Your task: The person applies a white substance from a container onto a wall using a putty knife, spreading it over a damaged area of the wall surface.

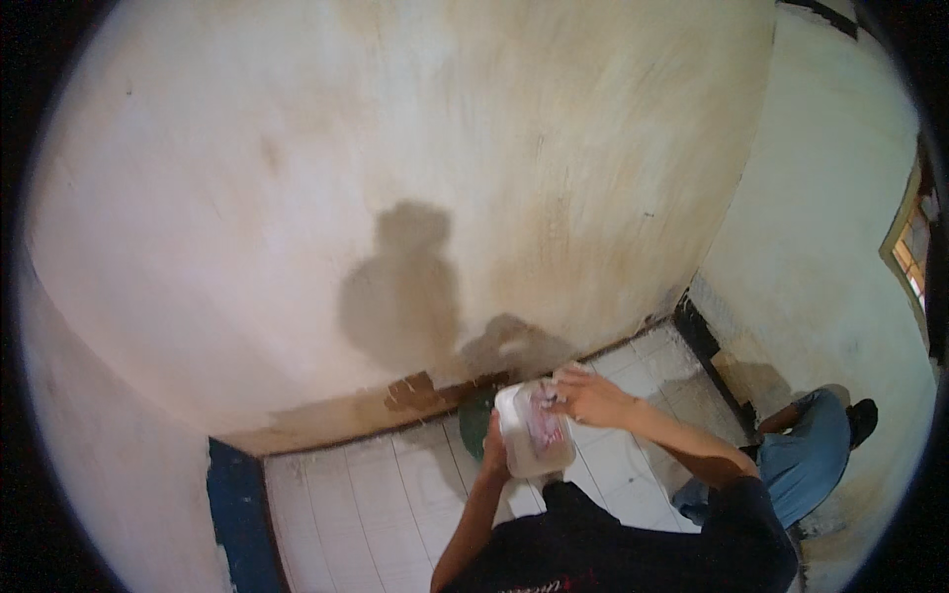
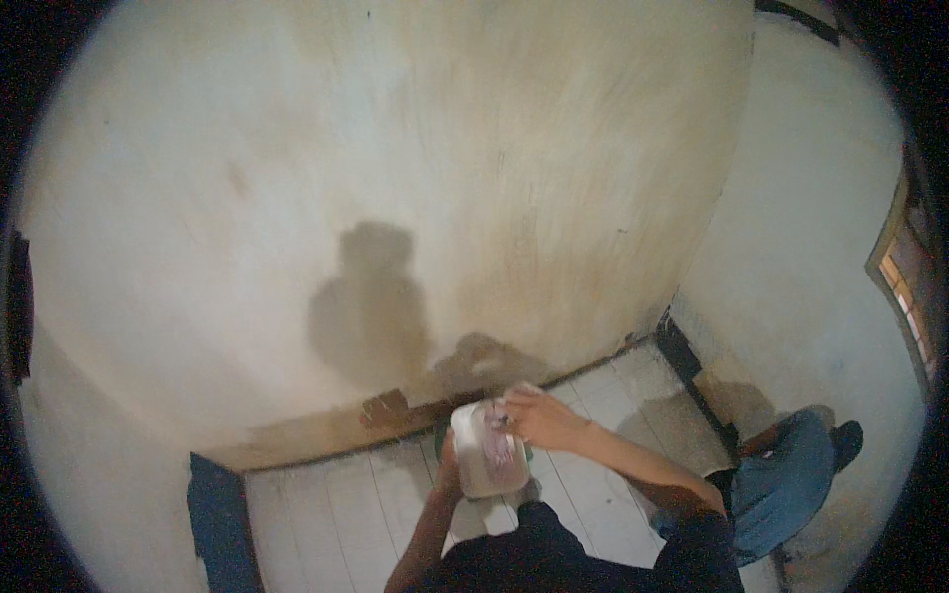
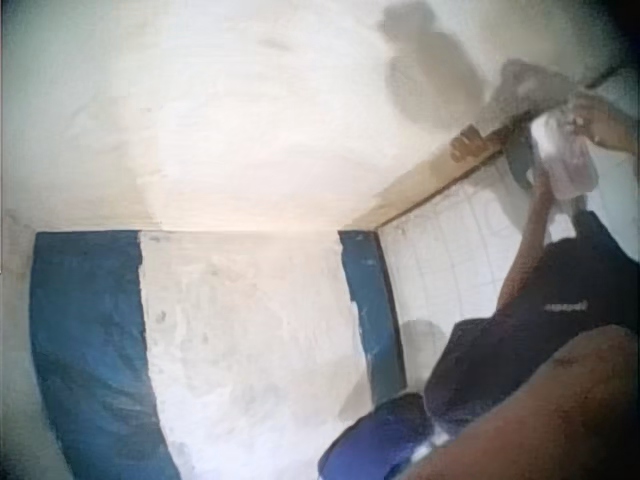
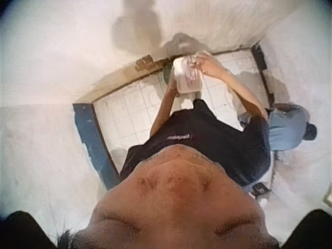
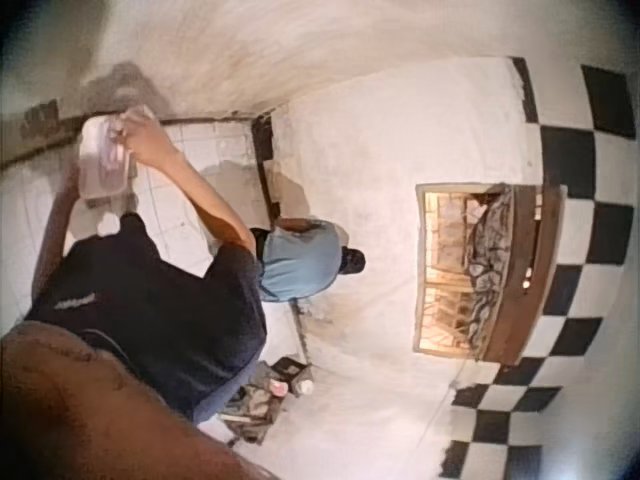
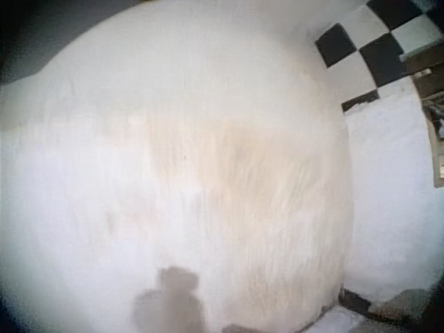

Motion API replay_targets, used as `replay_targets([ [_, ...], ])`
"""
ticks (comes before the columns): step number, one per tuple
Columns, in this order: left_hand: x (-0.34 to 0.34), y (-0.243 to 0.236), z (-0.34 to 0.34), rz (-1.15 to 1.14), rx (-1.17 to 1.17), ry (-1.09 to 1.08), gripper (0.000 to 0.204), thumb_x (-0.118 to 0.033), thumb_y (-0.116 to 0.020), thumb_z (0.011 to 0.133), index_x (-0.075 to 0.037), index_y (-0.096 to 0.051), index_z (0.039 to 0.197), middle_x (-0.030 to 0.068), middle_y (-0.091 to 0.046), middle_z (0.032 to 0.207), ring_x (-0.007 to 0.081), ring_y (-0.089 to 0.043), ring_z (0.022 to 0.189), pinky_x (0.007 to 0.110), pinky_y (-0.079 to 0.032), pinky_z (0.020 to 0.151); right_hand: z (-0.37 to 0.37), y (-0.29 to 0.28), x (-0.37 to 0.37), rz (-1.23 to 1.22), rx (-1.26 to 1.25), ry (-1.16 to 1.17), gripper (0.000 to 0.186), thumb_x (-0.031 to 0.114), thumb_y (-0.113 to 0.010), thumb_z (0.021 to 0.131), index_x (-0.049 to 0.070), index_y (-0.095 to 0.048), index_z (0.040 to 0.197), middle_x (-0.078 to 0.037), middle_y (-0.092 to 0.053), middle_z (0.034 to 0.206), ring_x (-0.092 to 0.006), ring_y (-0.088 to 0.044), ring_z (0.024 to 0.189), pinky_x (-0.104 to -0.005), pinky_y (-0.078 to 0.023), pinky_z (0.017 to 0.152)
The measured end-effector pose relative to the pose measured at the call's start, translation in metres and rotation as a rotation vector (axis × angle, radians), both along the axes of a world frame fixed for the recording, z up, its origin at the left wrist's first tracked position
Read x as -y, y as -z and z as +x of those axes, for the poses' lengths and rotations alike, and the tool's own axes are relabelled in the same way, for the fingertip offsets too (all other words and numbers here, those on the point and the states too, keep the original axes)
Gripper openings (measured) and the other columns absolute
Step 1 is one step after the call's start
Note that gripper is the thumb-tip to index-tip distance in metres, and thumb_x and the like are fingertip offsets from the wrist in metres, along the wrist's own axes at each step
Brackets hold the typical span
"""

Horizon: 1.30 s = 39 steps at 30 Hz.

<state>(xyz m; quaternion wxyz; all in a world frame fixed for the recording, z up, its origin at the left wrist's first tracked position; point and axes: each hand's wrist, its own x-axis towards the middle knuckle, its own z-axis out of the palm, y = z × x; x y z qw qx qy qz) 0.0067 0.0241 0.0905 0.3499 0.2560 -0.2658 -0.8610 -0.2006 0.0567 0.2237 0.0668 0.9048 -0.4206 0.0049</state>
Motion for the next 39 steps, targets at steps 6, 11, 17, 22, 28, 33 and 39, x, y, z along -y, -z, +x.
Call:
replay_targets([
  [6, 0.055, -0.017, -0.028, 0.058, -0.071, 0.021, 0.067, -0.059, -0.028, 0.098, -0.008, -0.041, 0.139, 0.0117, -0.053, 0.13, 0.0253, -0.054, 0.115, 0.04, -0.046, 0.098, -0.049, -0.022, 0.04, -0.151, -0.012, -0.172, 0.032, 0.023, -0.059, 0.079, 0.017, -0.069, 0.109, -0.004, -0.055, 0.131, -0.024, -0.048, 0.122, -0.0447, -0.034, 0.108],
  [11, 0.065, -0.036, -0.069, 0.148, 0.028, -0.089, 0.061, -0.057, -0.035, 0.098, -0.006, -0.05, 0.127, 0.0112, -0.059, 0.111, 0.0217, -0.061, 0.098, 0.036, -0.053, 0.085, -0.089, -0.02, 0.054, -0.09, -0.003, -0.279, 0.029, 0.019, -0.059, 0.077, 0.013, -0.07, 0.103, -0.002, -0.059, 0.124, -0.0208, -0.049, 0.121, -0.0402, -0.037, 0.106],
  [17, 0.06, -0.064, -0.077, 0.143, 0.172, -0.102, 0.068, -0.062, -0.04, 0.094, -0.006, -0.045, 0.134, 0.0137, -0.056, 0.118, 0.024, -0.059, 0.103, 0.037, -0.051, 0.087, -0.088, -0.02, 0.068, -0.106, 0.028, -0.368, 0.027, 0.017, -0.06, 0.075, 0.01, -0.07, 0.099, -0.003, -0.062, 0.116, -0.0204, -0.052, 0.117, -0.0372, -0.042, 0.102],
  [22, 0.074, -0.029, -0.08, 0.113, 0.081, -0.148, 0.068, -0.061, -0.038, 0.095, -0.005, -0.045, 0.134, 0.0152, -0.056, 0.122, 0.0256, -0.058, 0.107, 0.038, -0.051, 0.09, -0.102, 0.015, 0.085, -0.182, 0.122, -0.45, 0.027, 0.019, -0.064, 0.072, 0.008, -0.07, 0.096, -0.004, -0.064, 0.111, -0.0224, -0.056, 0.11, -0.0397, -0.046, 0.096],
  [28, 0.088, -0.014, -0.074, 0.08, 0.016, -0.195, 0.068, -0.059, -0.035, 0.097, -0.003, -0.043, 0.136, 0.0173, -0.055, 0.126, 0.0279, -0.058, 0.11, 0.039, -0.05, 0.093, -0.116, 0.064, 0.09, -0.31, 0.312, -0.42, 0.028, 0.017, -0.07, 0.067, 0.006, -0.07, 0.092, -0.007, -0.065, 0.11, -0.0237, -0.06, 0.1, -0.0406, -0.049, 0.088],
  [33, 0.096, -0.001, -0.061, 0.027, -0.025, -0.214, 0.061, -0.05, -0.026, 0.102, -0.002, -0.043, 0.136, 0.0173, -0.055, 0.125, 0.0261, -0.057, 0.111, 0.04, -0.048, 0.095, -0.103, 0.075, 0.087, -0.485, 0.466, -0.4, 0.03, 0.001, -0.076, 0.059, 0.003, -0.068, 0.089, -0.008, -0.067, 0.097, -0.0245, -0.062, 0.079, -0.039, -0.052, 0.07],
  [39, 0.093, -0.026, -0.062, -0.021, -0.023, -0.242, 0.063, -0.051, -0.024, 0.101, -0.002, -0.039, 0.139, 0.0178, -0.052, 0.129, 0.0274, -0.054, 0.116, 0.041, -0.046, 0.097, -0.113, 0.064, 0.086, -0.582, 0.463, -0.364, 0.033, 0.003, -0.076, 0.06, 0.006, -0.068, 0.092, -0.01, -0.064, 0.098, -0.0275, -0.061, 0.082, -0.0418, -0.051, 0.071],
])
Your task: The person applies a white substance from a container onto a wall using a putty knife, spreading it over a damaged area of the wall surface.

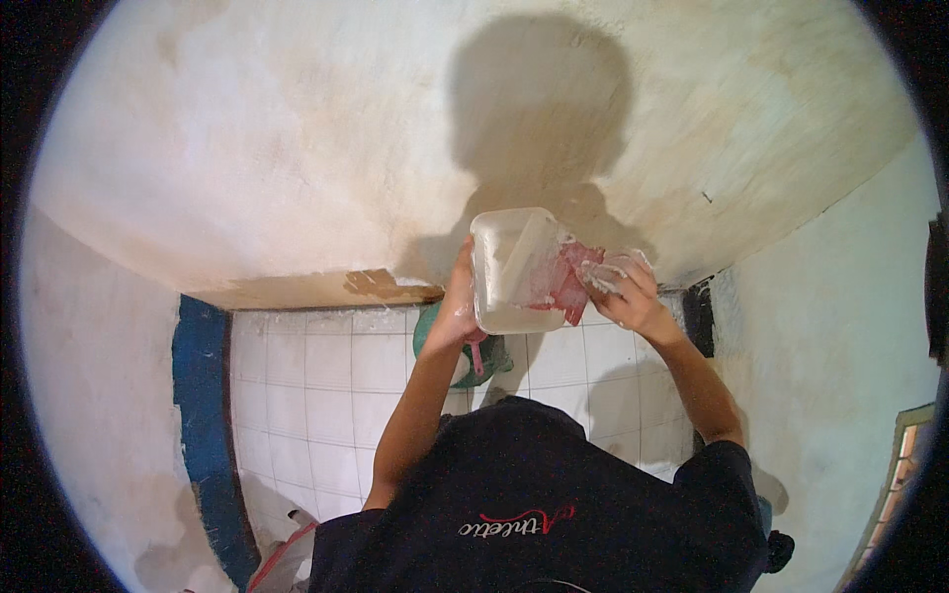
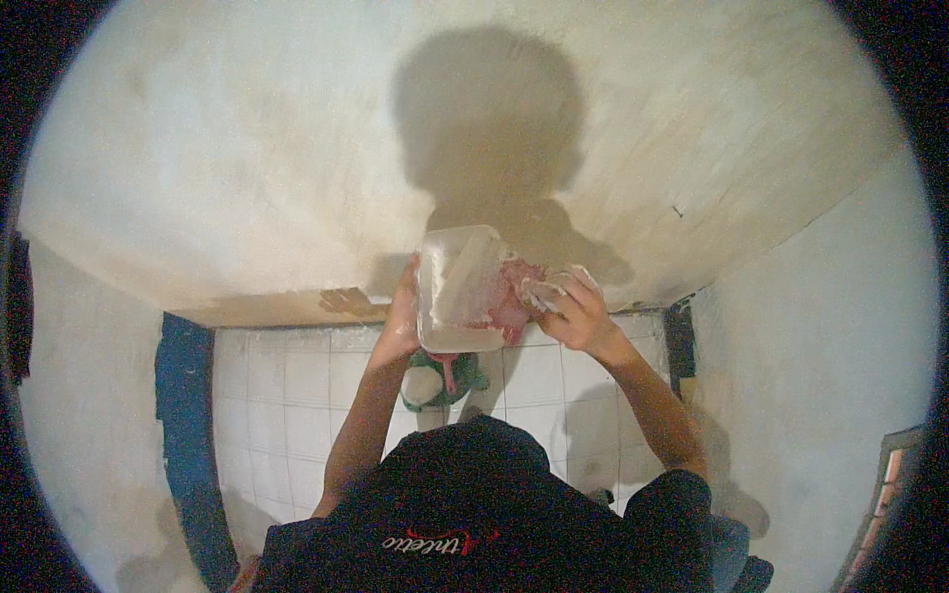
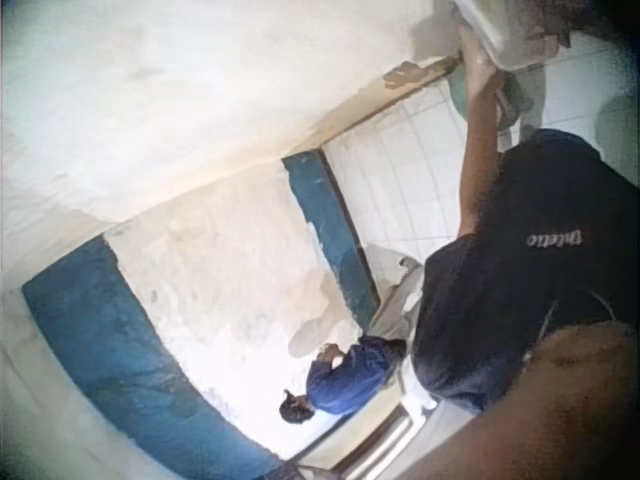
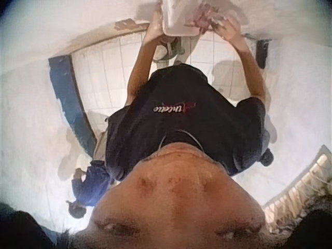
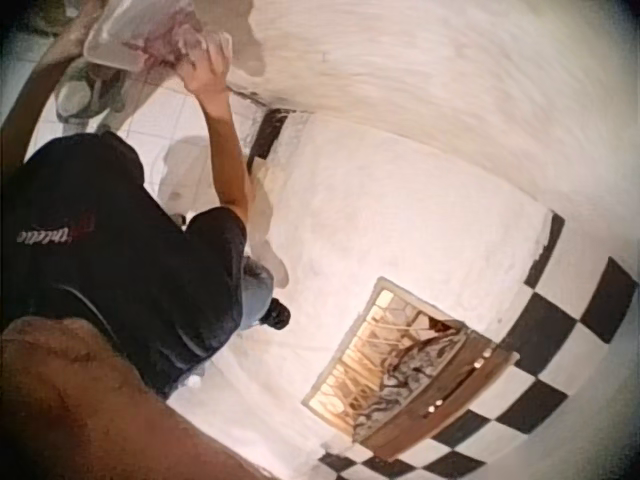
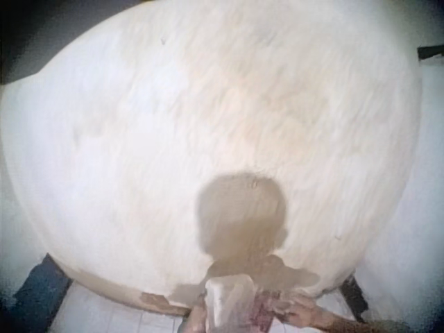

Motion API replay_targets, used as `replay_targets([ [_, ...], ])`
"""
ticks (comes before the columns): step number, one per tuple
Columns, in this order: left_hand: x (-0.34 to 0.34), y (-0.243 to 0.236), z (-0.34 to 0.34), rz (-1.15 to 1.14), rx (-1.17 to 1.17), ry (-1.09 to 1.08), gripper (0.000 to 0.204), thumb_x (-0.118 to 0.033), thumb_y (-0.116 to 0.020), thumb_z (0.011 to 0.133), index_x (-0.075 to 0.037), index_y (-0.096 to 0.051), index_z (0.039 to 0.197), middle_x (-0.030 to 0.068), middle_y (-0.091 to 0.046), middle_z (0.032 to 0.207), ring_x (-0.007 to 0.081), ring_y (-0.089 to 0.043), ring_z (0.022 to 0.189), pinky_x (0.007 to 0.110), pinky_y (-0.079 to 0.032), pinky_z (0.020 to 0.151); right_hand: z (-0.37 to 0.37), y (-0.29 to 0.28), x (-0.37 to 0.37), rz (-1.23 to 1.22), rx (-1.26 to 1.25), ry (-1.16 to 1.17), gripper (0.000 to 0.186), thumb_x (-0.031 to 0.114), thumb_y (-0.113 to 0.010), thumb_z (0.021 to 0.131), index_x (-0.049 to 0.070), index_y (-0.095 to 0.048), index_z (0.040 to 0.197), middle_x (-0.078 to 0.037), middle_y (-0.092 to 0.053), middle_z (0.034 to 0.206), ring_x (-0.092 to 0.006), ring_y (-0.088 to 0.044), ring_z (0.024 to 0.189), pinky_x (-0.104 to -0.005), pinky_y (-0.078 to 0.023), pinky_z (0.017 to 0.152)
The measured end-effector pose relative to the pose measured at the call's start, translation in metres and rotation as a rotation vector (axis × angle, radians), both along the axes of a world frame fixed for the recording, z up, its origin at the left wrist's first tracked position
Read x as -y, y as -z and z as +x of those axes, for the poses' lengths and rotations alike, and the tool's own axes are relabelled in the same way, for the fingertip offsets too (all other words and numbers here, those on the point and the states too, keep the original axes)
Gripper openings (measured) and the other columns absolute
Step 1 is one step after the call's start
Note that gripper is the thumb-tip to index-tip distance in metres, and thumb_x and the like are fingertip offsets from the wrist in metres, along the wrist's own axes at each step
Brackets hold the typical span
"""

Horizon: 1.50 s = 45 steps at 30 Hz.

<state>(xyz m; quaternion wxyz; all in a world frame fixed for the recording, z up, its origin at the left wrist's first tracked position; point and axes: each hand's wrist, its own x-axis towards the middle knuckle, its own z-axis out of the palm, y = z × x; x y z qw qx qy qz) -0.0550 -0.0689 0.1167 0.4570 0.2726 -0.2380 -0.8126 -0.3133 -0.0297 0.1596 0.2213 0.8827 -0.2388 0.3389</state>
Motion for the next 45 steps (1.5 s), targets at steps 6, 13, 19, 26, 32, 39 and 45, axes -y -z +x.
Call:
replay_targets([
  [6, 0.01, -0.042, -0.006, -0.098, -0.155, 0.071, 0.063, -0.052, -0.025, 0.1, -0.004, -0.041, 0.138, 0.0156, -0.055, 0.127, 0.0274, -0.057, 0.114, 0.041, -0.048, 0.096, 0.005, -0.107, 0.018, -0.302, -0.002, 0.212, 0.03, 0.005, -0.074, 0.065, 0.01, -0.068, 0.094, -0.01, -0.059, 0.089, -0.0315, -0.058, 0.082, -0.0429, -0.049, 0.072],
  [13, -0.037, -0.037, 0.019, -0.118, -0.103, -0.001, 0.06, -0.051, -0.029, 0.1, -0.006, -0.045, 0.135, 0.0122, -0.058, 0.122, 0.0235, -0.06, 0.108, 0.039, -0.051, 0.092, 0.025, -0.223, 0.042, -0.168, 0.054, 0.353, 0.027, 0.005, -0.073, 0.073, 0.004, -0.066, 0.099, -0.011, -0.058, 0.087, -0.0316, -0.055, 0.082, -0.0389, -0.049, 0.073],
  [19, -0.019, -0.006, 0.009, -0.002, -0.123, -0.048, 0.057, -0.049, -0.031, 0.1, -0.006, -0.047, 0.133, 0.0119, -0.059, 0.119, 0.0232, -0.061, 0.105, 0.039, -0.052, 0.089, 0.001, -0.304, 0.138, -0.264, -0.083, 0.391, 0.025, 0.007, -0.069, 0.079, 0.003, -0.066, 0.103, -0.014, -0.063, 0.091, -0.0321, -0.059, 0.085, -0.037, -0.049, 0.073],
  [26, -0.051, 0.027, 0.038, -0.056, 0.0, -0.137, 0.059, -0.052, -0.032, 0.099, -0.006, -0.046, 0.134, 0.0138, -0.06, 0.119, 0.027, -0.062, 0.104, 0.04, -0.052, 0.091, -0.006, -0.365, 0.176, -0.334, -0.093, 0.275, 0.016, 0.011, -0.065, 0.071, 0.002, -0.066, 0.084, -0.016, -0.063, 0.079, -0.0369, -0.059, 0.08, -0.0461, -0.046, 0.072],
  [32, -0.063, 0.056, 0.047, 0.108, -0.145, -0.158, 0.059, -0.051, -0.033, 0.099, -0.006, -0.045, 0.135, 0.0136, -0.058, 0.124, 0.0272, -0.06, 0.108, 0.042, -0.051, 0.092, -0.002, -0.414, 0.131, -0.139, 0.11, 0.39, 0.008, 0.004, -0.062, 0.07, -0.001, -0.063, 0.077, -0.018, -0.059, 0.067, -0.0301, -0.052, 0.056, -0.0339, -0.044, 0.054],
  [39, -0.071, 0.077, 0.06, 0.112, -0.261, -0.16, 0.059, -0.05, -0.032, 0.099, -0.006, -0.044, 0.136, 0.0129, -0.057, 0.124, 0.0284, -0.06, 0.107, 0.043, -0.051, 0.092, -0.02, -0.28, 0.145, 0.025, 0.088, 0.438, 0.024, 0.002, -0.067, 0.077, 0.002, -0.067, 0.101, -0.015, -0.065, 0.085, -0.0275, -0.061, 0.078, -0.0344, -0.05, 0.072],
  [45, -0.075, 0.057, 0.062, 0.132, -0.153, -0.208, 0.061, -0.054, -0.032, 0.097, -0.007, -0.045, 0.136, 0.0129, -0.058, 0.124, 0.0289, -0.061, 0.106, 0.043, -0.052, 0.09, -0.002, -0.263, 0.18, -0.047, 0.002, 0.551, 0.027, 0.003, -0.069, 0.068, 0.004, -0.068, 0.095, -0.014, -0.064, 0.089, -0.0332, -0.06, 0.087, -0.0398, -0.049, 0.076],
])
